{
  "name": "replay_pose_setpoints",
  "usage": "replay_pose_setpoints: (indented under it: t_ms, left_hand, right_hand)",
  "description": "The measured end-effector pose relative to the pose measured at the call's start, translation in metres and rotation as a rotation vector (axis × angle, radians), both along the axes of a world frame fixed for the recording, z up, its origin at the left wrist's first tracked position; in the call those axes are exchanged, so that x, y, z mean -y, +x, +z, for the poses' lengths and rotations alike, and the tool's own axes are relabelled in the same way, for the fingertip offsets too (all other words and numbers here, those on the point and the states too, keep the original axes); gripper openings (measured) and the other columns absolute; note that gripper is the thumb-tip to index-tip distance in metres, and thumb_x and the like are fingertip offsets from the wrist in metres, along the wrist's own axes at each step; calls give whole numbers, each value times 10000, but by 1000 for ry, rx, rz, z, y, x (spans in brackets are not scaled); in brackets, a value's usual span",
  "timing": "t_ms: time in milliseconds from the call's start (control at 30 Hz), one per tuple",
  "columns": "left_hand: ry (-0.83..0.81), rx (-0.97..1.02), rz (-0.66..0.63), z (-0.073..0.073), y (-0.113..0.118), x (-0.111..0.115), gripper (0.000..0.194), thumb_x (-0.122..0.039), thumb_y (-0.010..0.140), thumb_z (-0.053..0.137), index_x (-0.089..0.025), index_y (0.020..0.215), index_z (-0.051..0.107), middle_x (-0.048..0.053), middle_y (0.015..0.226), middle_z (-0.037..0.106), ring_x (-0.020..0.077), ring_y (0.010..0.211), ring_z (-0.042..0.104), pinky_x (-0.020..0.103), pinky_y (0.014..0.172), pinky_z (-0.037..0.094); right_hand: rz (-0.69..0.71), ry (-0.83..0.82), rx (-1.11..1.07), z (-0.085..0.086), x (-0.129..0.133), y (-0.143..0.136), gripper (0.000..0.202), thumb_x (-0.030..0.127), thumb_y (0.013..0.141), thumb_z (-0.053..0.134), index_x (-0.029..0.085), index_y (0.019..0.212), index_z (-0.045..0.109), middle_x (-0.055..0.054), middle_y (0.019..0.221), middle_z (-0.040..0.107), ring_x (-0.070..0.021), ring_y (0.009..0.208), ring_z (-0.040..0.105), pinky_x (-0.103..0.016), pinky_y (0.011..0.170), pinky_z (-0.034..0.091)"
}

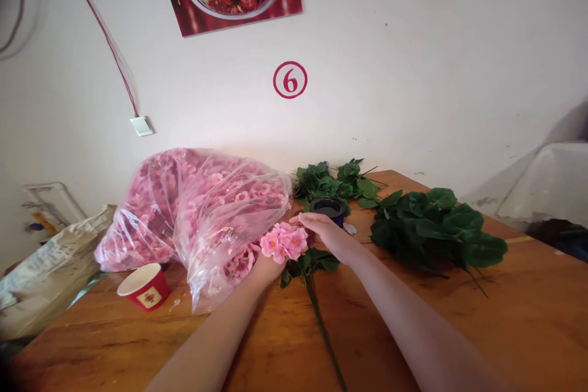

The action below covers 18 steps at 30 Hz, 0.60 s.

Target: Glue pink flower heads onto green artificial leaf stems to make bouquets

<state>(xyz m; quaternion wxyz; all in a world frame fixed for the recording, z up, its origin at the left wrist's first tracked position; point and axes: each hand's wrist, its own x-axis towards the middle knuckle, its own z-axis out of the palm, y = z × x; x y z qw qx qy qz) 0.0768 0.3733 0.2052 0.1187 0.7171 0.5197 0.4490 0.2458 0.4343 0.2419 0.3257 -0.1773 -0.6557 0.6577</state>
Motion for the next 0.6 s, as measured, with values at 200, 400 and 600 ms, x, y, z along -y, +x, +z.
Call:
replay_pose_setpoints:
  t_ms: [200,400,600]
  left_hand:
    - [-45,-77,-60,4,4,0,183,-263,820,491,-194,804,660,78,956,655,229,945,570,375,963,413]
    - [-4,-72,-14,0,3,-2,169,-237,827,492,-189,822,654,64,927,645,216,946,556,352,950,418]
    - [-78,114,-20,2,5,-3,130,-252,791,553,-194,714,641,55,805,651,201,821,571,338,881,452]
  right_hand:
    - [55,70,79,-1,-3,1,259,406,712,731,161,796,717,-59,893,707,-193,810,626,-326,757,482]
    - [-87,100,42,1,-4,0,256,374,657,779,151,729,675,-15,698,666,-136,624,587,-273,602,458]
    - [-112,80,17,-1,-1,-4,323,448,709,730,151,821,672,-19,690,641,-140,587,567,-283,552,475]
